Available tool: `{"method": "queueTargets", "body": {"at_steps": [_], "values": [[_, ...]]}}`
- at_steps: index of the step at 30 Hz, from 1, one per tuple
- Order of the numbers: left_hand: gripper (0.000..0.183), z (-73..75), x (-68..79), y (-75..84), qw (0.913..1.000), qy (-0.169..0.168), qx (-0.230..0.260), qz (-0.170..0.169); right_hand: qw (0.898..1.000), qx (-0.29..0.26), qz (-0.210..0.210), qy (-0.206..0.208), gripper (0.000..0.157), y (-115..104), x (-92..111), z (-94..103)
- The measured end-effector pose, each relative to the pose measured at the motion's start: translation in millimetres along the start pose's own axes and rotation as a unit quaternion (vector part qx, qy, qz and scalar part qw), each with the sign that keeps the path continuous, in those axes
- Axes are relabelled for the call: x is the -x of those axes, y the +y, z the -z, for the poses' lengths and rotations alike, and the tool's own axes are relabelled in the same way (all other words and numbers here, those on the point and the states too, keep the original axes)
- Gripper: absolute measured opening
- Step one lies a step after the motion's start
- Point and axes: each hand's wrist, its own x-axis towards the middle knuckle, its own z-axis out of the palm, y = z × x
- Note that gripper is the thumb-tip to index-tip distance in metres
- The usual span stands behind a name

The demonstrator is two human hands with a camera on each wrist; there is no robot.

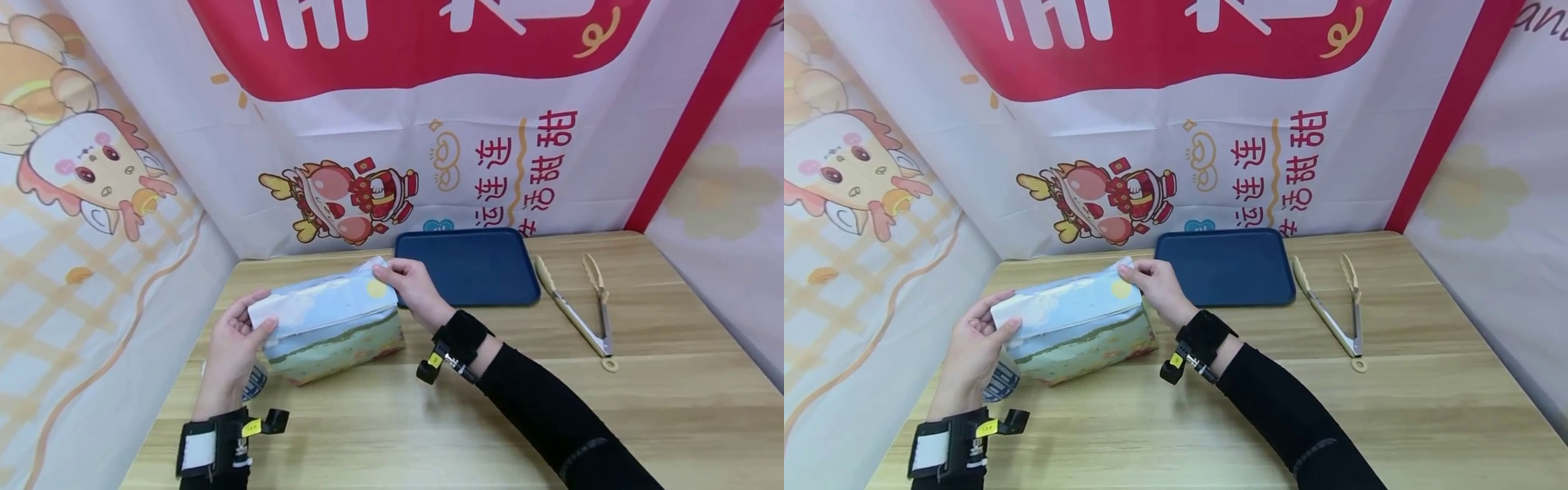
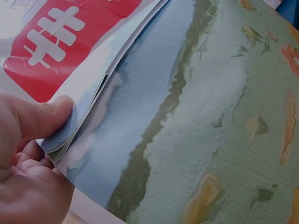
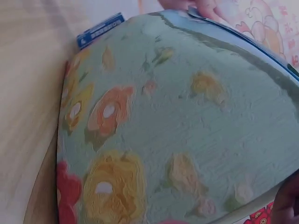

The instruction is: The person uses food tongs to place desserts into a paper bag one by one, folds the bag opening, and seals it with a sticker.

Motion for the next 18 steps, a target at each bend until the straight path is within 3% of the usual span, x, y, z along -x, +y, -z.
{"method": "queueTargets", "body": {"at_steps": [3, 6, 9, 12, 15, 18], "values": [[0.046, -1.4, -0.6, 1.8, 0.9996, 0.008, -0.026, 0.000, 0.998, 0.046, 0.027, 0.012, 0.032, -1, -2, -1.2], [0.048, -3.5, -3.0, 2.0, 0.9977, 0.022, -0.064, -0.009, 0.989, 0.138, 0.054, 0.031, 0.037, -3, -5, -1.1], [0.051, -4.6, -5.4, 0.9, 0.9906, 0.020, -0.134, -0.021, 0.968, 0.232, 0.082, 0.040, 0.041, -6, -7, 0.6], [0.055, -3.7, -6.5, -0.5, 0.9782, 0.003, -0.206, -0.026, 0.946, 0.303, 0.106, 0.039, 0.040, -10, -6, 3.3], [0.055, -3.1, -5.3, -0.6, 0.9708, 0.000, -0.238, -0.026, 0.924, 0.364, 0.109, 0.032, 0.039, -15, -5, 6.6], [0.052, -3.9, -3.0, 1.2, 0.9676, 0.021, -0.249, -0.036, 0.912, 0.398, 0.102, 0.020, 0.048, -21, -3, 8.3]]}}
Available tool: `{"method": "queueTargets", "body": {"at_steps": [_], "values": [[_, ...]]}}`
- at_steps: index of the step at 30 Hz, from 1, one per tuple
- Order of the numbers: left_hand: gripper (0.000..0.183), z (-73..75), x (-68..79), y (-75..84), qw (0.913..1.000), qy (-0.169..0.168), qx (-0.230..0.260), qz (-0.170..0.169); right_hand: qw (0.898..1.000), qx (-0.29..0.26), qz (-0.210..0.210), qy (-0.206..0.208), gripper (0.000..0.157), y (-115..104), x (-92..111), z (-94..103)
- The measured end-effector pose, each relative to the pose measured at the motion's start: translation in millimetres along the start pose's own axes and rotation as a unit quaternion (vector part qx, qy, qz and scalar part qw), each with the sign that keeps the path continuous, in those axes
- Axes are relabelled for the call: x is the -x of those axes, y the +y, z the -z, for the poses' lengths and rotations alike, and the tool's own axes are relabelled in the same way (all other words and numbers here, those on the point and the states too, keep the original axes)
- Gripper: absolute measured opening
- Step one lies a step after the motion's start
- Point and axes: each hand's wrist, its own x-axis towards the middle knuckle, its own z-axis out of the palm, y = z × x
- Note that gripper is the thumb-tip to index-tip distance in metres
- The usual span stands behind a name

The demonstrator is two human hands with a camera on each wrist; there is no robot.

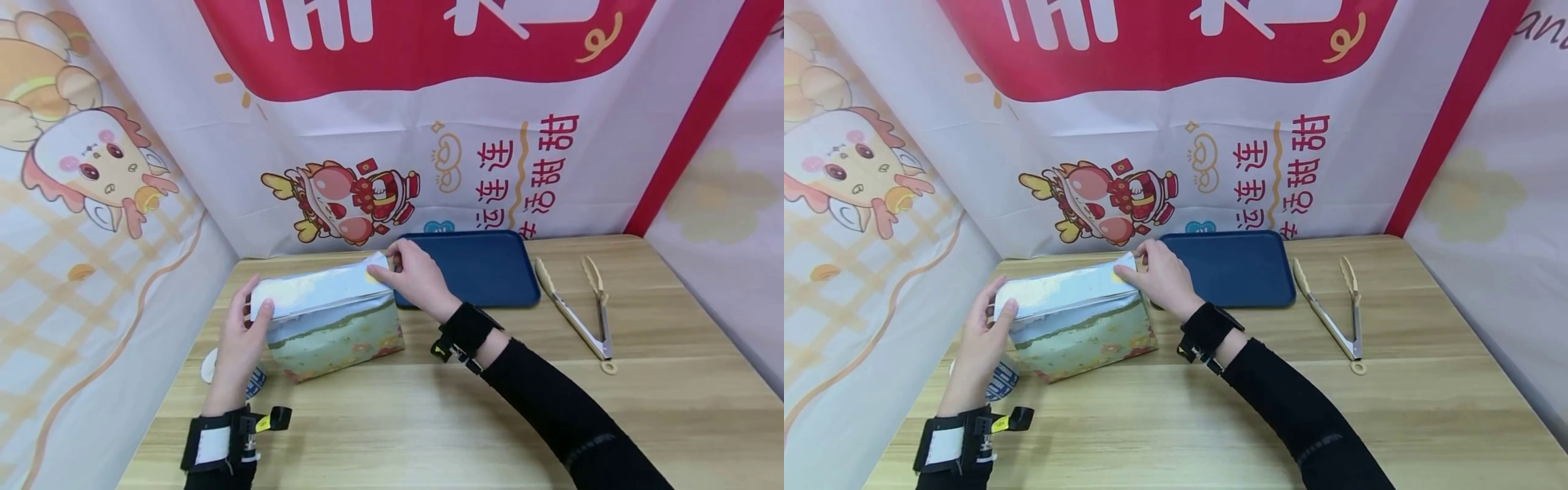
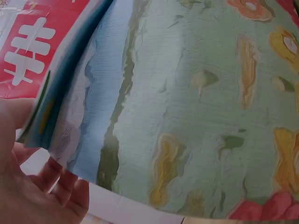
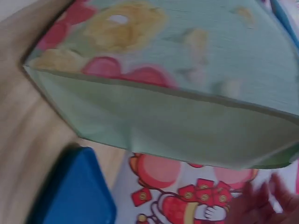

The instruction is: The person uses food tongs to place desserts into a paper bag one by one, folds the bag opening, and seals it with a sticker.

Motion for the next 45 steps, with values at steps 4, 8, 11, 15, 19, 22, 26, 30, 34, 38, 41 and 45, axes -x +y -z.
{"method": "queueTargets", "body": {"at_steps": [4, 8, 11, 15, 19, 22, 26, 30, 34, 38, 41, 45], "values": [[0.045, 1.3, 4.2, 7.4, 0.9992, 0.039, -0.009, -0.010, 0.999, -0.020, 0.039, -0.020, 0.058, -6, 0, 4.8], [0.043, 7.8, 10.5, 14.1, 0.9985, 0.040, -0.020, -0.032, 0.989, -0.067, 0.129, -0.023, 0.042, -12, 0, 4.7], [0.048, 17.6, 19.8, 13.4, 0.9980, 0.020, -0.038, -0.047, 0.979, -0.083, 0.184, -0.014, 0.032, -17, 1, 2.5], [0.052, 35.8, 36.4, 1.0, 0.9940, 0.001, -0.101, -0.042, 0.973, -0.071, 0.218, 0.008, 0.035, -23, 5, -1.1], [0.039, 48.5, 48.9, -18.9, 0.9810, -0.023, -0.190, -0.034, 0.974, -0.033, 0.221, 0.036, 0.051, -25, 11, 0.0], [0.036, 52.9, 57.3, -32.0, 0.9639, -0.045, -0.261, -0.030, 0.975, -0.010, 0.215, 0.058, 0.058, -27, 18, 2.6], [0.044, 53.9, 66.6, -41.5, 0.9379, -0.055, -0.342, -0.021, 0.976, -0.018, 0.201, 0.087, 0.059, -30, 27, 8.6], [0.052, 52.0, 69.6, -47.2, 0.9288, -0.047, -0.368, -0.002, 0.970, -0.043, 0.206, 0.125, 0.051, -28, 36, 12.2], [0.054, 49.2, 66.8, -54.2, 0.9304, -0.044, -0.364, 0.016, 0.958, -0.065, 0.222, 0.167, 0.036, -27, 47, 10.3], [0.049, 46.3, 61.8, -58.8, 0.9323, -0.043, -0.359, 0.019, 0.953, -0.101, 0.227, 0.172, 0.025, -25, 59, 5.6], [0.044, 44.5, 59.7, -61.6, 0.9331, -0.037, -0.358, 0.008, 0.955, -0.121, 0.224, 0.152, 0.019, -25, 68, 0.5], [0.039, 42.0, 58.6, -65.3, 0.9360, -0.020, -0.351, -0.025, 0.963, -0.126, 0.214, 0.103, 0.016, -31, 81, -3.3]]}}
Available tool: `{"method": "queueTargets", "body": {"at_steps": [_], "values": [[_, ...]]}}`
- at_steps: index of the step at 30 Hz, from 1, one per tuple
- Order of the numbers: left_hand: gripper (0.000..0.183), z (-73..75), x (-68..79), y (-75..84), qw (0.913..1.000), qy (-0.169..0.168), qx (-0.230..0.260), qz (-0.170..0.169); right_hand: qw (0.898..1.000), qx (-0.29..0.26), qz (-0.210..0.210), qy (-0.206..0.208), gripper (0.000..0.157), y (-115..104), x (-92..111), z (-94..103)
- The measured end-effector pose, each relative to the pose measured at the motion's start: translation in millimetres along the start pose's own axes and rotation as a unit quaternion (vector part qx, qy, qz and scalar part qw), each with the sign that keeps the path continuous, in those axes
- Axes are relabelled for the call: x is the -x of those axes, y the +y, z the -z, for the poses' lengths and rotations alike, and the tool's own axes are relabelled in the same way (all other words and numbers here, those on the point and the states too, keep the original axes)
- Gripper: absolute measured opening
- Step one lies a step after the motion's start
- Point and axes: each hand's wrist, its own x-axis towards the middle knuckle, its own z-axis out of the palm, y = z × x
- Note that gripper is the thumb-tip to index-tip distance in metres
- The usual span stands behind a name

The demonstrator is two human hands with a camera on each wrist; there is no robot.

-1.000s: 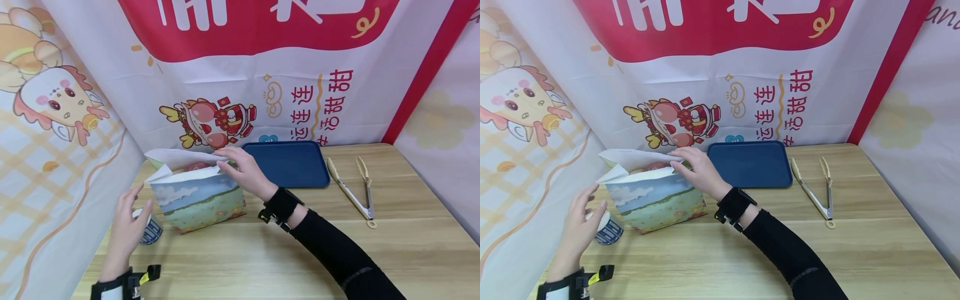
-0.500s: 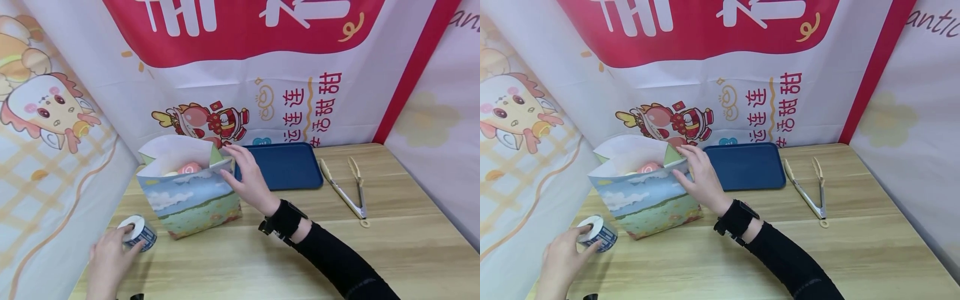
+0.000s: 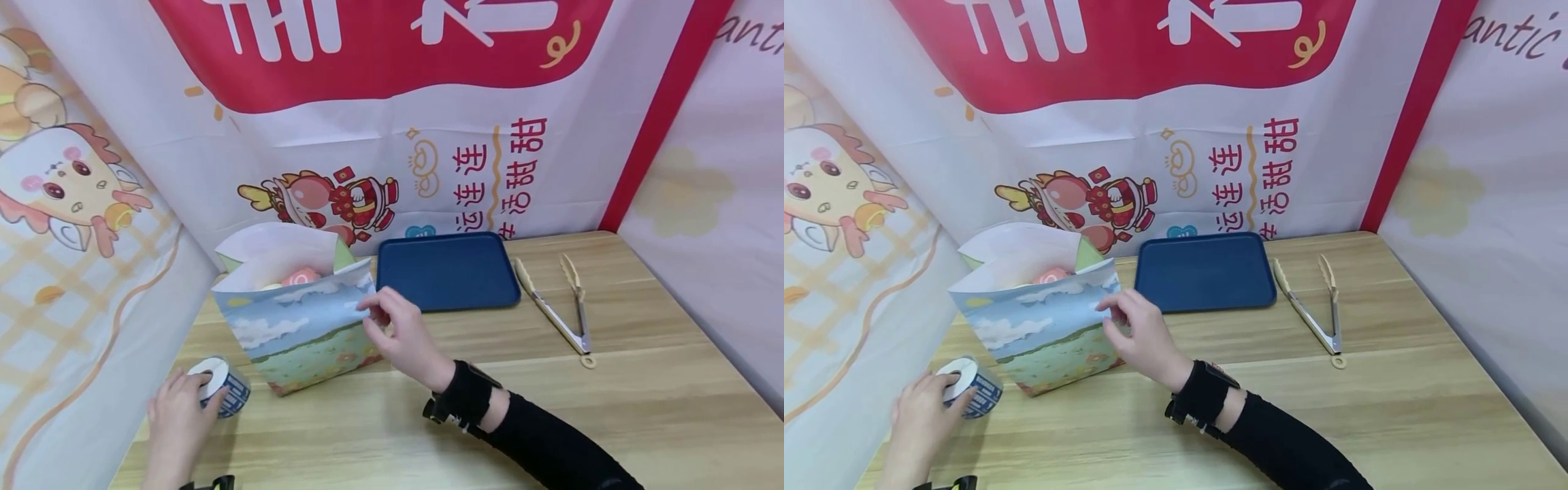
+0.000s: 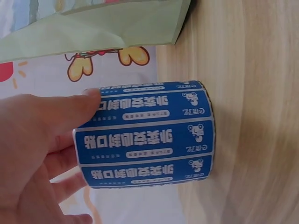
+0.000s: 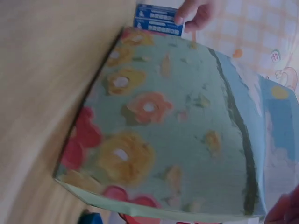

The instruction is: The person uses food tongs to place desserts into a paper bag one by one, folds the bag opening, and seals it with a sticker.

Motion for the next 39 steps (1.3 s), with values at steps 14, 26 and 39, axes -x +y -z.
{"method": "queueTargets", "body": {"at_steps": [14, 26, 39], "values": [[0.029, -10.4, 7.1, 0.0, 0.9908, 0.110, 0.023, -0.075, 0.981, -0.008, -0.121, -0.150, 0.022, 20, 25, -19.2], [0.031, 7.8, 36.2, 23.0, 0.9931, 0.085, 0.029, -0.076, 0.971, -0.004, -0.141, -0.195, 0.023, 22, 33, -24.5], [0.029, 6.9, 41.8, 63.8, 0.9782, 0.032, 0.103, -0.177, 0.962, -0.003, -0.167, -0.215, 0.029, 17, 43, -17.4]]}}
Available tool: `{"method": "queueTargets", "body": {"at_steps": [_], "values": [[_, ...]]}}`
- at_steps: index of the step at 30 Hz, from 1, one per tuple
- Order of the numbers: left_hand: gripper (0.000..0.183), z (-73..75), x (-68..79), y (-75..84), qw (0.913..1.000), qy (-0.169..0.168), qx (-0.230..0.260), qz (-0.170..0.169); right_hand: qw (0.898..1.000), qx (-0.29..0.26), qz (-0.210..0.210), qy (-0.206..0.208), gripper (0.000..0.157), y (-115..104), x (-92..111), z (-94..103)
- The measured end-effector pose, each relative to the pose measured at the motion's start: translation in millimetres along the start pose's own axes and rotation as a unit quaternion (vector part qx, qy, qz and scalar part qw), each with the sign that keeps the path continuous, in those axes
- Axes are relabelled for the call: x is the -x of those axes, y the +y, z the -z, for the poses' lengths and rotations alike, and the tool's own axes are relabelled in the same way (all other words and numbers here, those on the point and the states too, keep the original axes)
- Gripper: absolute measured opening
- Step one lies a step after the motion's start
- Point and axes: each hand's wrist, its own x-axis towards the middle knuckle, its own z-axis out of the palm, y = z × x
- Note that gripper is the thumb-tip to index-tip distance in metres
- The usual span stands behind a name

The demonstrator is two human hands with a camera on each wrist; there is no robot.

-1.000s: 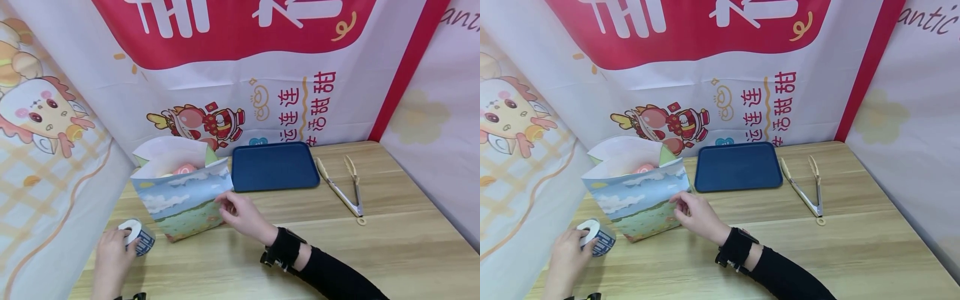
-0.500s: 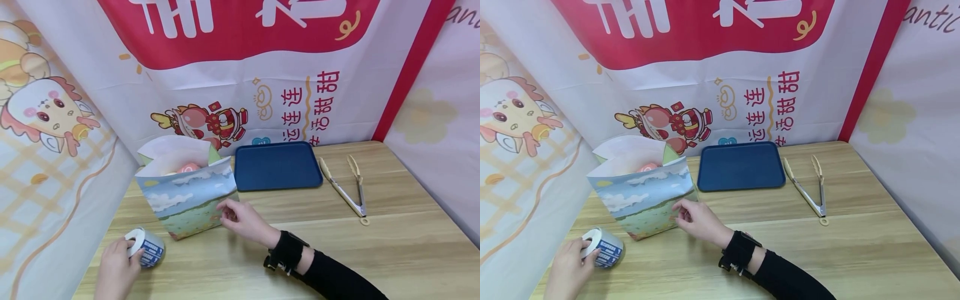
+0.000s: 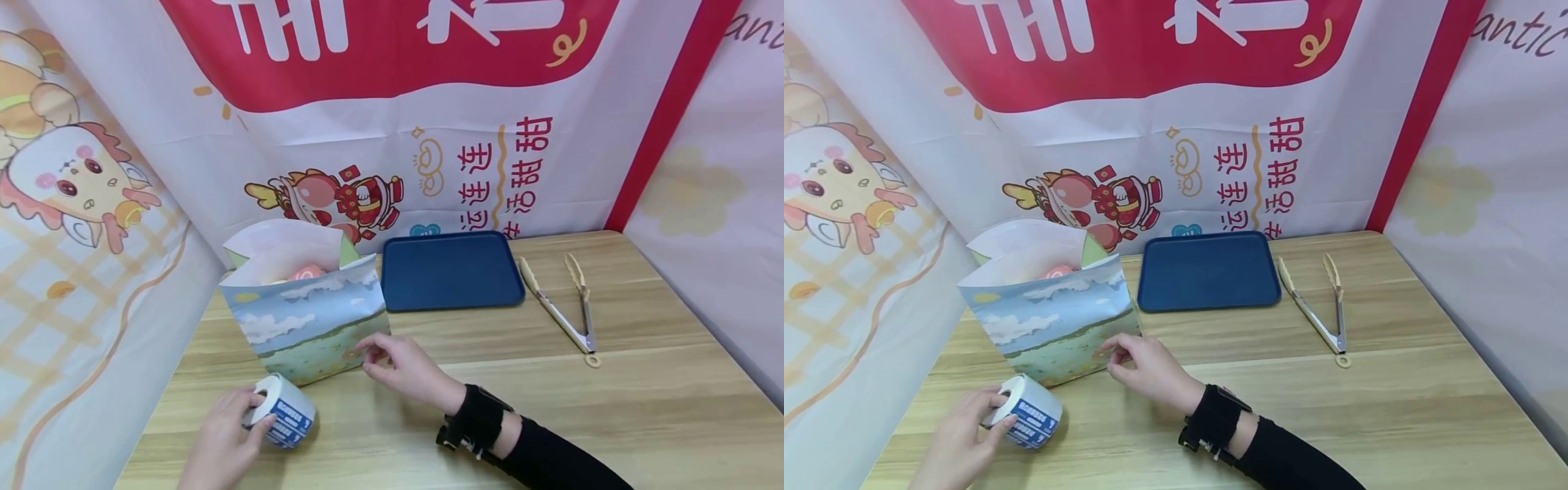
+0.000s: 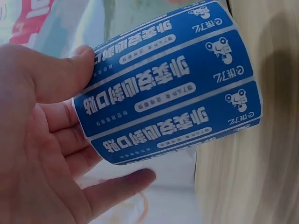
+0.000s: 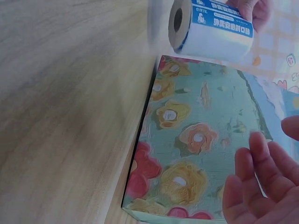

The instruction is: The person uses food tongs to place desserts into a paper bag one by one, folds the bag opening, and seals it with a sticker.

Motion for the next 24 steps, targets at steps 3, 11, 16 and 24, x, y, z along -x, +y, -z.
{"method": "queueTargets", "body": {"at_steps": [3, 11, 16, 24], "values": [[0.028, -3.6, -5.2, 9.7, 0.9998, -0.010, 0.014, -0.003, 1.000, -0.007, -0.002, -0.012, 0.034, -2, 3, 0.3], [0.028, -16.4, -25.6, 35.5, 0.9980, 0.004, 0.052, -0.035, 0.999, -0.017, 0.035, -0.005, 0.039, -4, 10, -1.3], [0.029, -29.1, -38.1, 48.0, 0.9958, 0.018, 0.080, -0.039, 0.992, 0.018, 0.104, 0.068, 0.039, -6, 15, -4.4], [0.029, -47.9, -54.4, 64.0, 0.9943, 0.033, 0.095, -0.037, 0.976, 0.057, 0.147, 0.147, 0.043, -6, 20, -8.1]]}}
